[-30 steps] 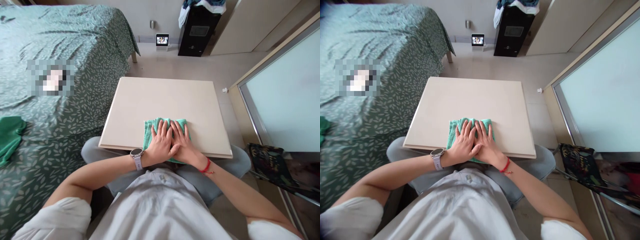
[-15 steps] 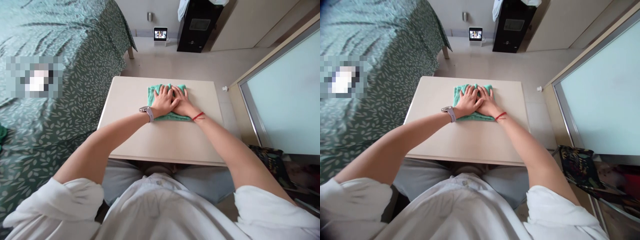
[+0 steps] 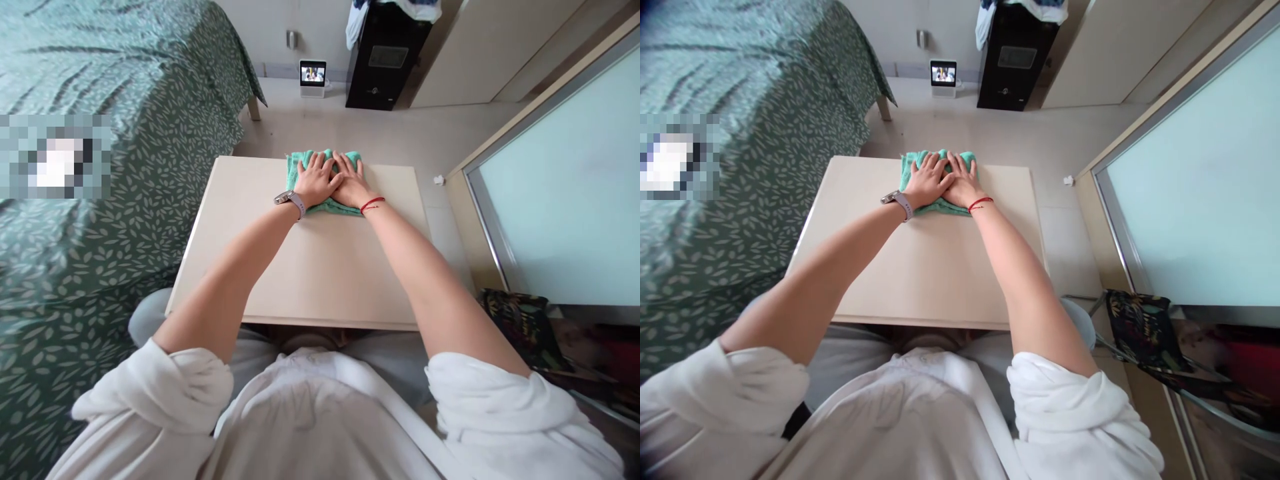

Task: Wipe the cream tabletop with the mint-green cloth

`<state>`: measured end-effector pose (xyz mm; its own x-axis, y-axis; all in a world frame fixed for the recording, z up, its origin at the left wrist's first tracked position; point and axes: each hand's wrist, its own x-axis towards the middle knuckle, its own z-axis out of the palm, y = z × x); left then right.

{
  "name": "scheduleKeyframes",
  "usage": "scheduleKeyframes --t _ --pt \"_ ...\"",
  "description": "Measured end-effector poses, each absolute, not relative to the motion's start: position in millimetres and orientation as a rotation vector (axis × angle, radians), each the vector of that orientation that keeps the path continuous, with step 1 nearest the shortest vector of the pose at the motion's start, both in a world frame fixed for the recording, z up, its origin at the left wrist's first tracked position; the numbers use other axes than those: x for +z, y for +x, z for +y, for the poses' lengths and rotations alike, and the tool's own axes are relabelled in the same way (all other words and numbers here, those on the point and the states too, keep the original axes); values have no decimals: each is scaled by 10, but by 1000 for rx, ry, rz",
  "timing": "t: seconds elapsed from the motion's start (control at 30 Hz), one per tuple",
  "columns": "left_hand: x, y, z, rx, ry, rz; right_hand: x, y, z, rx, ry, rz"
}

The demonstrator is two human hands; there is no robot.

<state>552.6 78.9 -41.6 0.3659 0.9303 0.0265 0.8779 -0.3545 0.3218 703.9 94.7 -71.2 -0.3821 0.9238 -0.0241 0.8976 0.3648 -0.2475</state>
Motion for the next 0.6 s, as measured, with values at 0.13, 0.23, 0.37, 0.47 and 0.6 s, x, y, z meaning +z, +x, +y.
scheduleKeyframes --t 0.13,0.23,0.37,0.47,0.6 --pt "-373 5513 541 241 2367 1629 -815 7080 778 342 -1568 -2480" --pt "-391 5510 208 256 2401 1604 -826 7111 446 326 -1576 -2522" --pt "-422 5527 -387 256 2417 1612 -816 7175 -178 256 -1530 -2591" --pt "-418 5535 -839 237 2423 1583 -823 7213 -688 228 -1484 -2586" --pt "-419 5519 -1396 192 2434 1471 -823 7224 -1391 186 -1527 -2548"
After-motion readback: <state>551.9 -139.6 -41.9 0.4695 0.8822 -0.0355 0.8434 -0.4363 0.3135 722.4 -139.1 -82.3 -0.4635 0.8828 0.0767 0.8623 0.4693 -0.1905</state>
